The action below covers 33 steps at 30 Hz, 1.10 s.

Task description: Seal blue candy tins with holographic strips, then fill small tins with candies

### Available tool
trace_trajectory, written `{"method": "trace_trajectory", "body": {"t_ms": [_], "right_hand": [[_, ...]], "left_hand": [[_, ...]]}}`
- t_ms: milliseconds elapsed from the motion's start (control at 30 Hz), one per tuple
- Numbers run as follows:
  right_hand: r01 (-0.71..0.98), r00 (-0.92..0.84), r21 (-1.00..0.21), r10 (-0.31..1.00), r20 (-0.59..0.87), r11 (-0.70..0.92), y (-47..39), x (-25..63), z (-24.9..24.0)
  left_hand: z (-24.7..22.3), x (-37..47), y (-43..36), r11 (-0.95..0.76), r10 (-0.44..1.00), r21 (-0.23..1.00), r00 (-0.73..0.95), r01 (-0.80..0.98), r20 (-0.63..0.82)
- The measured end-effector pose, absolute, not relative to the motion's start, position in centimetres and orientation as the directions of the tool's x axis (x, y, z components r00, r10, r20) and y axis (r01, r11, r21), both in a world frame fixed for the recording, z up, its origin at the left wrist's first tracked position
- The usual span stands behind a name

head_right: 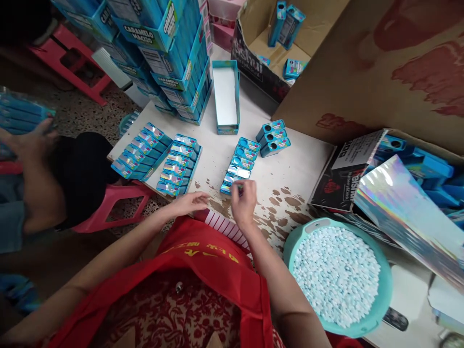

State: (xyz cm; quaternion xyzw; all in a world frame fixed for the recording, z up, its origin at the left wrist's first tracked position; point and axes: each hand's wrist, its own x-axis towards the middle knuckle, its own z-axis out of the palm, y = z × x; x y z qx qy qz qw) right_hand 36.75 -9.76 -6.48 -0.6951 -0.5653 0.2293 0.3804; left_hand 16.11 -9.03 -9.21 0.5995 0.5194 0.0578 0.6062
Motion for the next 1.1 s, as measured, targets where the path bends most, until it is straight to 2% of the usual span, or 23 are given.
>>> {"method": "trace_trajectory", "body": {"t_ms": [100,167,267,433,633,733,800,867,967,1033,1100], "right_hand": [[0.630,-0.048,-0.777,0.999,-0.024,0.012,-13.3,34.2,-7.2],[0.701,-0.170,-0.713,0.976,-0.136,0.023,-14.8,32.9,-8.2],[0.788,-0.281,-0.610,0.927,-0.248,0.075,-15.7,31.9,-9.3],[0.793,-0.404,-0.576,0.879,-0.254,0.198,-15.9,32.1,-9.4],[0.804,-0.349,-0.573,0.907,-0.237,0.159,-15.2,31.9,-8.8],[0.751,-0.318,-0.657,0.907,-0.276,0.063,-14.9,32.0,-7.6],[0.671,-0.248,-0.739,0.924,-0.292,-0.053,-14.7,32.5,-6.5],[0.554,-0.168,-0.813,0.932,-0.320,-0.179,-14.3,33.2,-5.2],[0.335,-0.098,-0.887,0.925,-0.368,-0.317,-13.4,34.4,-3.6],[0.224,-0.051,-0.907,0.925,-0.377,-0.357,-12.8,35.1,-3.2],[0.173,0.031,-0.912,0.928,-0.372,-0.372,-12.1,35.5,-3.4]], "left_hand": [[-10.1,15.2,-11.1,0.275,0.701,0.745,0.404,0.607,-0.588],[-10.6,15.5,-11.4,0.269,0.718,0.730,0.373,0.629,-0.587],[-11.3,15.9,-10.9,0.264,0.739,0.713,0.338,0.650,-0.582],[-12.0,16.4,-10.7,0.283,0.764,0.665,0.257,0.691,-0.592],[-12.4,16.9,-10.6,0.312,0.770,0.679,0.242,0.664,-0.590],[-12.6,17.0,-10.8,0.328,0.760,0.668,0.233,0.668,-0.607],[-12.1,16.8,-11.0,0.325,0.796,0.698,0.214,0.638,-0.566],[-10.9,16.6,-11.2,0.274,0.871,0.796,0.210,0.540,-0.443],[-8.5,16.6,-11.1,0.166,0.897,0.914,0.329,0.369,-0.296],[-7.2,16.9,-10.7,0.193,0.825,0.924,0.454,0.331,-0.335],[-6.5,17.4,-9.7,0.269,0.761,0.900,0.496,0.344,-0.417]]}}
